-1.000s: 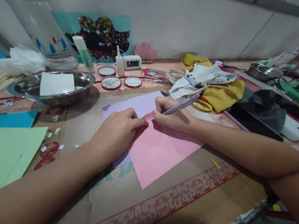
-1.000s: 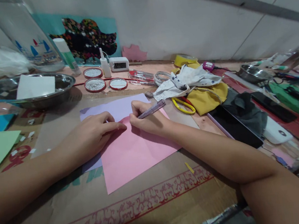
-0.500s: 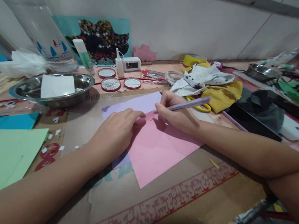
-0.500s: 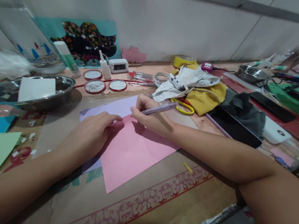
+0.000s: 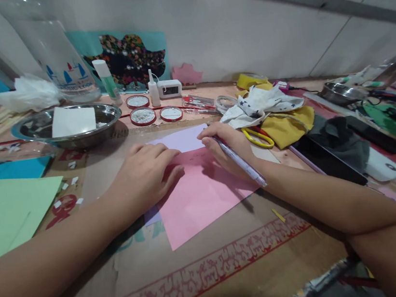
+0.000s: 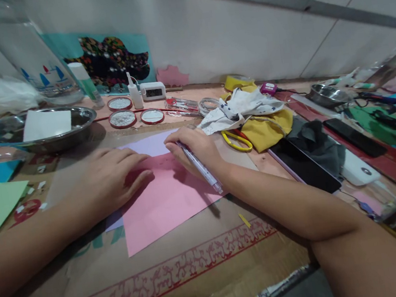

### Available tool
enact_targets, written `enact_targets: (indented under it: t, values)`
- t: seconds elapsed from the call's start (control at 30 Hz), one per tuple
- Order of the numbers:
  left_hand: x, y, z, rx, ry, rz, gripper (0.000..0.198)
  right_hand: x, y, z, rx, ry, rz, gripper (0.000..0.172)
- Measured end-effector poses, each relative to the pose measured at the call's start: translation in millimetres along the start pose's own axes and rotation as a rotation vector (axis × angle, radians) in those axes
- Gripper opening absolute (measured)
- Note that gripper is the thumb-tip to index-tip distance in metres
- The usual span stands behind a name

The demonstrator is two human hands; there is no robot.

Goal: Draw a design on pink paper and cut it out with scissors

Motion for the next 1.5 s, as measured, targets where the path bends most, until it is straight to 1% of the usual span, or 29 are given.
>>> enact_targets:
  t: [0.1,0.17,0.2,0.23,0.3,0.37,0.4,0.47,0.53,0.6,0.73,0.83,0.9,0.97,1.07,1.13,1.23,1.3,1.43,1.5]
  values:
    - [1.8,1.1,2.2,-0.044,-0.046,0.023,0.032,-1.7,-13.5,-4.3,0.027,0.022,-0.105,0.020]
    - [3.4,-1.6,4.5,-0.081,-0.052,0.021,0.031,-3.5,-25.4,-10.9,0.082,0.048,-0.194,0.022]
    - [4.2,-2.7,5.9,-0.094,-0.053,0.023,0.030,-3.7,-29.7,-12.7,0.120,0.042,-0.213,0.025]
    - [4.9,-3.6,7.5,-0.101,-0.054,0.027,0.028,-2.9,-31.3,-11.9,0.159,0.014,-0.195,0.028]
    - [6.0,-4.1,10.1,-0.109,-0.057,0.039,0.027,-0.5,-25.8,-4.4,0.239,-0.073,-0.059,0.026]
    - [6.4,-4.0,11.6,-0.122,-0.059,0.050,0.028,-1.1,-14.0,7.3,0.329,-0.148,0.116,0.012]
    - [6.5,-3.9,12.1,-0.124,-0.064,0.050,0.028,-2.6,-7.3,12.5,0.373,-0.164,0.194,0.007]
    - [7.1,-3.4,13.2,-0.120,-0.085,0.045,0.028,-5.9,4.7,24.5,0.462,-0.205,0.299,0.018]
    - [7.9,-2.0,14.0,-0.105,-0.112,0.043,0.027,-8.0,13.7,35.5,0.517,-0.261,0.339,0.026]
    - [8.7,-0.9,13.1,-0.109,-0.125,0.039,0.026,-7.4,19.2,38.1,0.506,-0.265,0.316,0.029]
    - [9.1,-2.5,11.1,-0.185,-0.127,0.007,0.024,-5.6,26.9,35.1,0.358,-0.231,0.293,0.028]
    - [8.7,-4.9,11.4,-0.207,-0.131,-0.024,0.024,-5.1,26.6,36.8,0.321,-0.254,0.299,0.027]
    - [8.1,-5.9,12.1,-0.208,-0.139,-0.037,0.024,-5.3,23.0,34.0,0.318,-0.241,0.292,0.027]
    - [6.8,-6.3,10.2,-0.205,-0.121,-0.043,0.025,-7.2,18.3,25.7,0.319,-0.180,0.291,0.028]
    - [4.0,-4.9,2.1,-0.184,-0.045,-0.024,0.031,-13.4,9.5,7.8,0.289,-0.035,0.277,0.029]
    - [2.4,-3.0,-1.1,-0.171,-0.017,0.000,0.034,-17.2,3.8,3.8,0.298,0.000,0.247,0.030]
    - [1.5,-1.3,-0.5,-0.153,-0.022,0.023,0.031,-19.0,1.9,10.7,0.324,-0.056,0.224,0.035]
    - [1.3,-0.9,0.0,-0.136,-0.011,0.030,0.030,-18.2,3.8,15.5,0.301,-0.100,0.229,0.037]
    - [1.4,0.3,0.7,-0.108,0.029,0.041,0.029,-12.9,5.6,25.1,0.287,-0.200,0.215,0.031]
    - [2.3,0.6,2.2,-0.102,0.023,0.037,0.029,-10.3,8.7,27.6,0.274,-0.213,0.228,0.030]
Point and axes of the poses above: each hand's wrist, its own x-axis towards the middle knuckle, its own z-axis out of the palm, y = z × x, the point moved 9 cm from there along x, towards the middle knuckle, and after that the axes turned 10 degrees about -y, right-handed, at the moved point
